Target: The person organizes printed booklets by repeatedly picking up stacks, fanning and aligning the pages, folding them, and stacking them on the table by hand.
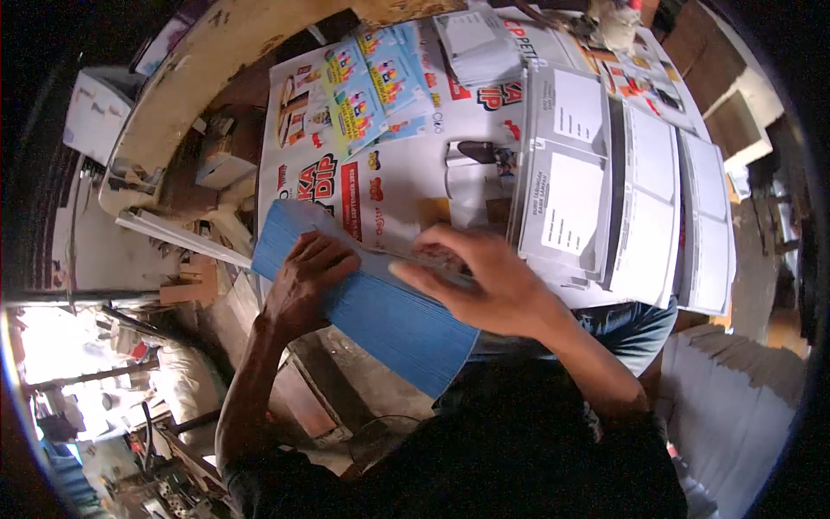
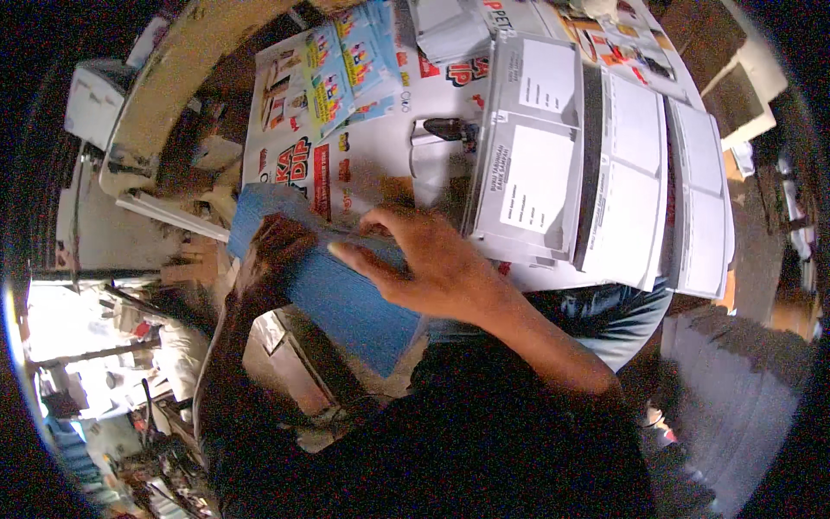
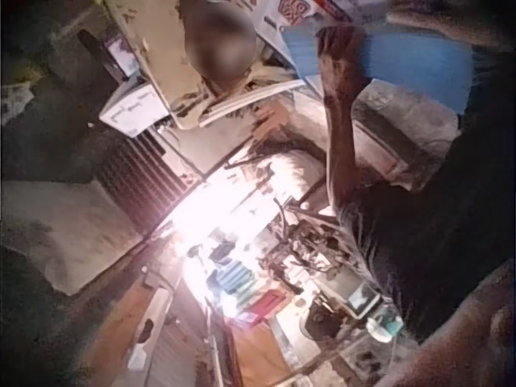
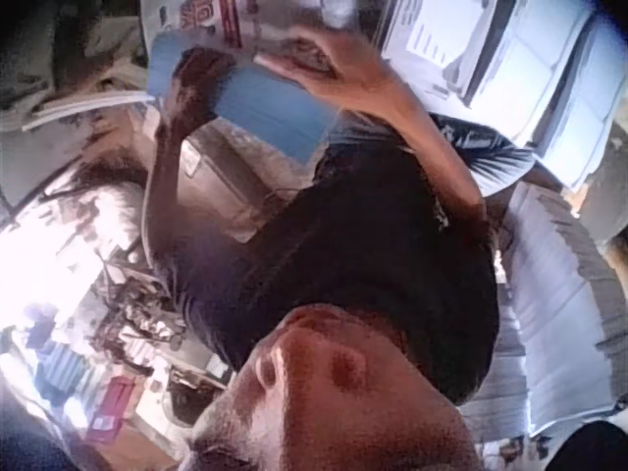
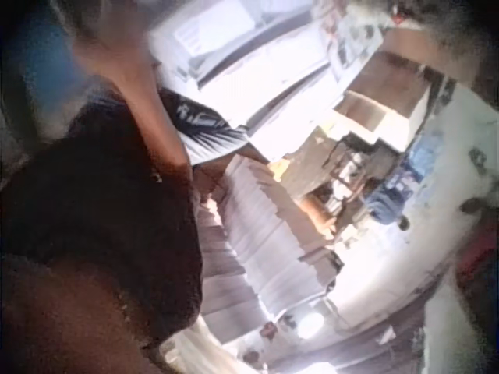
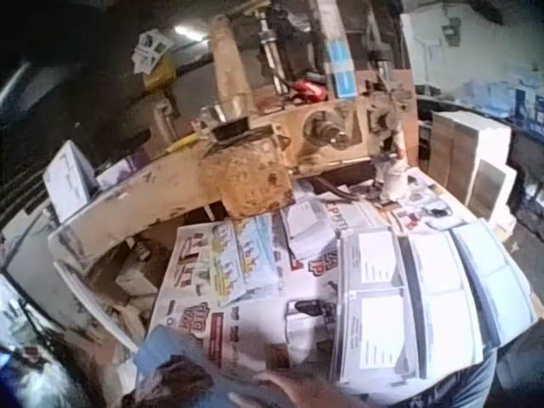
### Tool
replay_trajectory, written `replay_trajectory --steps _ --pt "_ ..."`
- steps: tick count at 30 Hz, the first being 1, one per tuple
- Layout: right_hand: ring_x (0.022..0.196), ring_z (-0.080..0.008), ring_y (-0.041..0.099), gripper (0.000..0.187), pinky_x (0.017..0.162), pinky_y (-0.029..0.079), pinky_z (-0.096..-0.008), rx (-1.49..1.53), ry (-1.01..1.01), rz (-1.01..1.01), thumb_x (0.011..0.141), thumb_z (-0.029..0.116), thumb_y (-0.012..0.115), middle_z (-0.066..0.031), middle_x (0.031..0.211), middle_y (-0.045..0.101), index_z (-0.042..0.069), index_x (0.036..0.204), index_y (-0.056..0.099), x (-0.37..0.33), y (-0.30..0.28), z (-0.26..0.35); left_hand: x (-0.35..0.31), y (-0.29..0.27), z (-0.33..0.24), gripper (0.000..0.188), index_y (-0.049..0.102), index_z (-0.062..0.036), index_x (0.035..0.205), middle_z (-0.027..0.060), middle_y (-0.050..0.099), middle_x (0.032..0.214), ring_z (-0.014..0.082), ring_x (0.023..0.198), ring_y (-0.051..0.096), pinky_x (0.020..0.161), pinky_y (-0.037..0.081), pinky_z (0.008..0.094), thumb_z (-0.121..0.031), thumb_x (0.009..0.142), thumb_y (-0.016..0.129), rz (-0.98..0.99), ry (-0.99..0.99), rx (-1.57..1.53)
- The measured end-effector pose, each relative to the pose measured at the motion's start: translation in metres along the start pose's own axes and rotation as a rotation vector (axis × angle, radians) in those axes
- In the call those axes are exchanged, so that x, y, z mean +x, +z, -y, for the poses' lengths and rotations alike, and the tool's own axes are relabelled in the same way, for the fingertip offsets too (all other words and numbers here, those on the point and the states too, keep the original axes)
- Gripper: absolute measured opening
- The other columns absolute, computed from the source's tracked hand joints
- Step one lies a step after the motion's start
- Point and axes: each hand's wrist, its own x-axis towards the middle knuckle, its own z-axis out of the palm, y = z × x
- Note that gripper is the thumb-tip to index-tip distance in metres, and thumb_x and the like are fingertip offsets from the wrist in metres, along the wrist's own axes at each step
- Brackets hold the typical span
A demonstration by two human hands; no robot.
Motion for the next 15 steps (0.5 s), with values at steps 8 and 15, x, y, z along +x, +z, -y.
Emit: replay_trajectory --steps 8,15 --pt "0.095 -0.0248 0.07 0.075 0.089 0.055 -0.0341 0.036 0.2 0.46 0.062 0.043 0.091 -0.0179 0.105 0.071 -0.008 0.111 0.066 0.043 -0.005 -0.011 -0.024 0.004 -0.03 0.069 0.054 -0.0176 0.139 0.0108 0.046 0.138 0.0272 0.132 0.047 0.115 0.035 0.0478 -0.01 0.074 0.075 -0.041 -0.236 0.188" --pt "0.098 -0.0244 0.069 0.066 0.088 0.056 -0.0339 0.112 0.303 0.446 0.064 0.036 0.091 -0.0152 0.105 0.07 -0.004 0.11 0.068 0.046 -0.005 -0.007 -0.035 0.011 -0.028 0.074 0.042 -0.0218 0.148 0.0044 0.034 0.156 0.0241 0.144 0.034 0.121 0.028 0.0485 -0.013 0.08 0.07 -0.05 -0.282 0.072"
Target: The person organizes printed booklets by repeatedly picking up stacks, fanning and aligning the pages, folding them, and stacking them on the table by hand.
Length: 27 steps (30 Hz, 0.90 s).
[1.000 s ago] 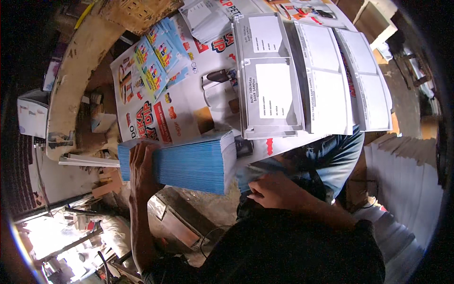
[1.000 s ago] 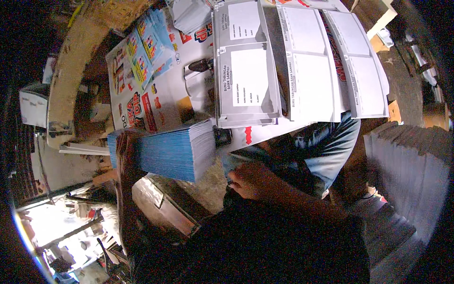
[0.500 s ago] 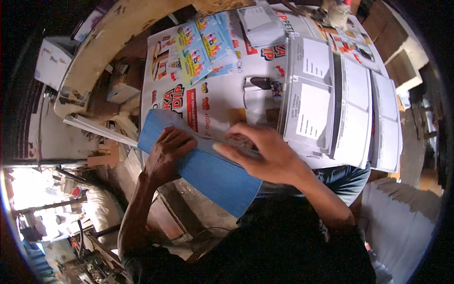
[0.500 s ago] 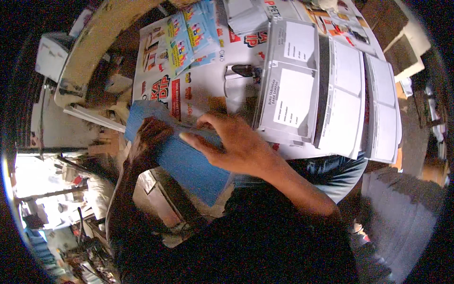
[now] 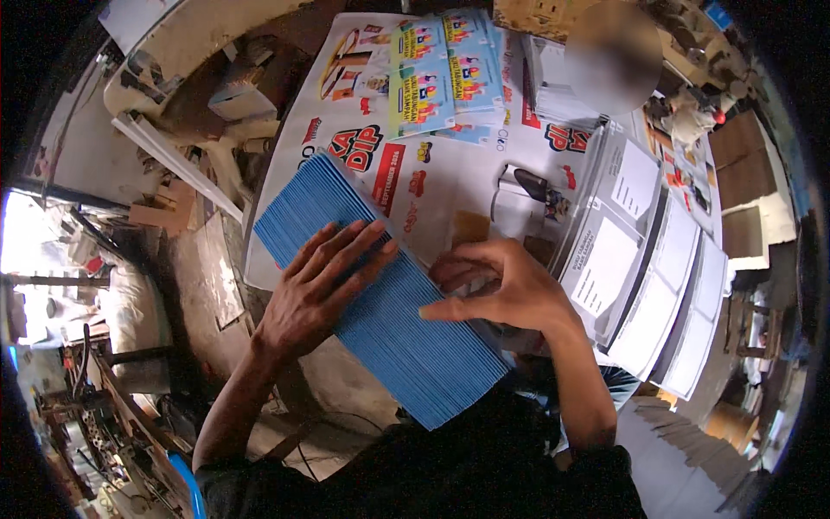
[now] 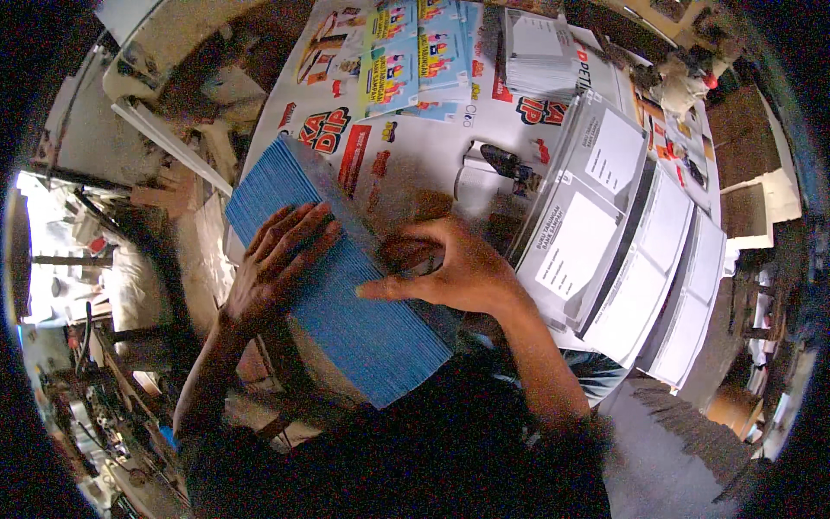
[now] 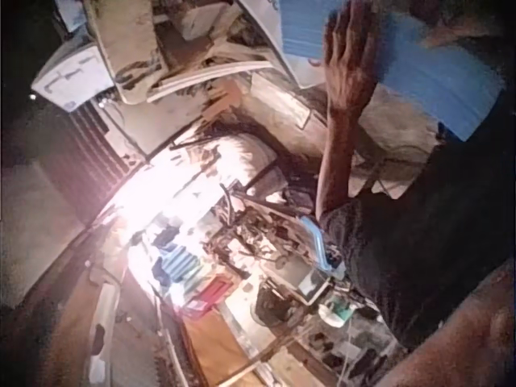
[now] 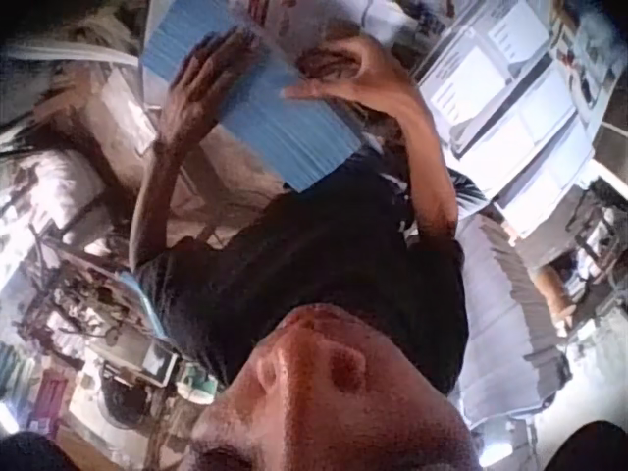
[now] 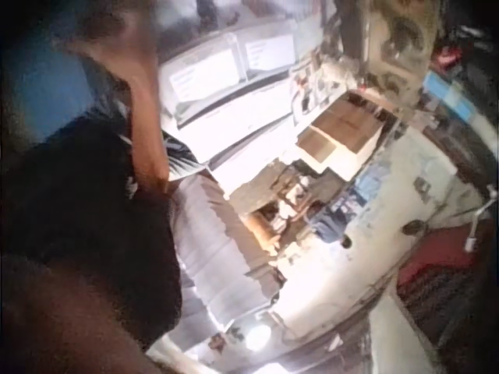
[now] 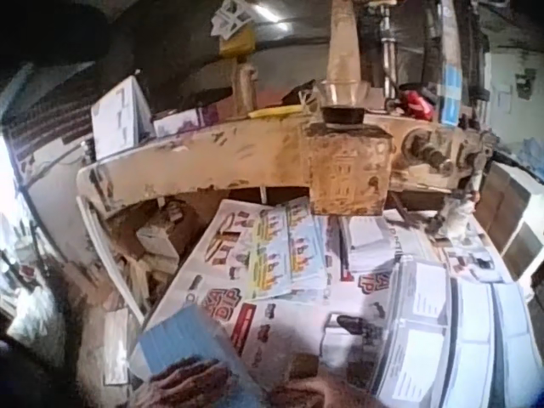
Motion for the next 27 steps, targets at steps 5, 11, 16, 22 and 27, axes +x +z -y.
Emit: replay_trajectory --steps 5,11,16,22,27 --pt "0.098 -0.0239 0.068 0.058 0.089 0.055 -0.0342 -0.057 -0.001 -0.027 0.068 0.033 0.089 -0.0125 0.104 0.071 -0.001 0.11 0.069 0.002 0.0 -0.018 0.001 0.002 -0.001 0.076 0.037 -0.0232 0.15 0.0036 0.031 0.159 0.0227 0.144 0.034 0.121 0.026 0.0477 -0.015 0.082 0.069 0.008 -0.004 0.037" --pt "0.103 -0.0243 0.067 0.057 0.097 0.051 -0.0387 -0.115 -0.055 -0.126 0.073 0.021 0.086 -0.0141 0.112 0.069 -0.001 0.121 0.064 -0.004 -0.002 -0.033 0.001 0.002 -0.004 0.076 0.039 -0.0251 0.149 0.0025 0.035 0.156 0.0214 0.144 0.034 0.12 0.028 0.0467 -0.015 0.081 0.071 -0.055 -0.028 0.005" --pt "0.118 -0.0306 0.06 0.05 0.104 0.044 -0.0398 -0.19 -0.407 -0.161 0.088 0.021 0.071 -0.023 0.126 0.061 0.006 0.133 0.058 0.0 0.001 -0.013 -0.003 0.009 0.002 0.075 0.038 -0.026 0.149 0.0009 0.036 0.155 0.0207 0.144 0.032 0.122 0.027 0.0467 -0.017 0.082 0.071 -0.032 0.003 0.014" --pt "0.097 -0.0288 0.07 0.051 0.09 0.052 -0.0371 -0.41 -0.125 0.011 0.085 0.036 0.075 -0.0204 0.103 0.072 -0.002 0.119 0.067 -0.005 -0.001 0.01 -0.003 0.005 0.002 0.074 0.037 -0.0257 0.149 -0.0012 0.032 0.158 0.0194 0.147 0.027 0.124 0.023 0.0451 -0.018 0.083 0.069 0.005 -0.011 -0.002" --pt "0.099 -0.0279 0.07 0.06 0.091 0.052 -0.0378 -0.389 -0.216 -0.027 0.08 0.041 0.079 -0.0214 0.109 0.071 -0.003 0.119 0.066 -0.003 -0.001 -0.003 -0.004 0.005 0.001 0.074 0.036 -0.0261 0.149 -0.0004 0.032 0.158 0.0191 0.147 0.027 0.123 0.024 0.0453 -0.018 0.084 0.069 0.0 -0.015 -0.02"
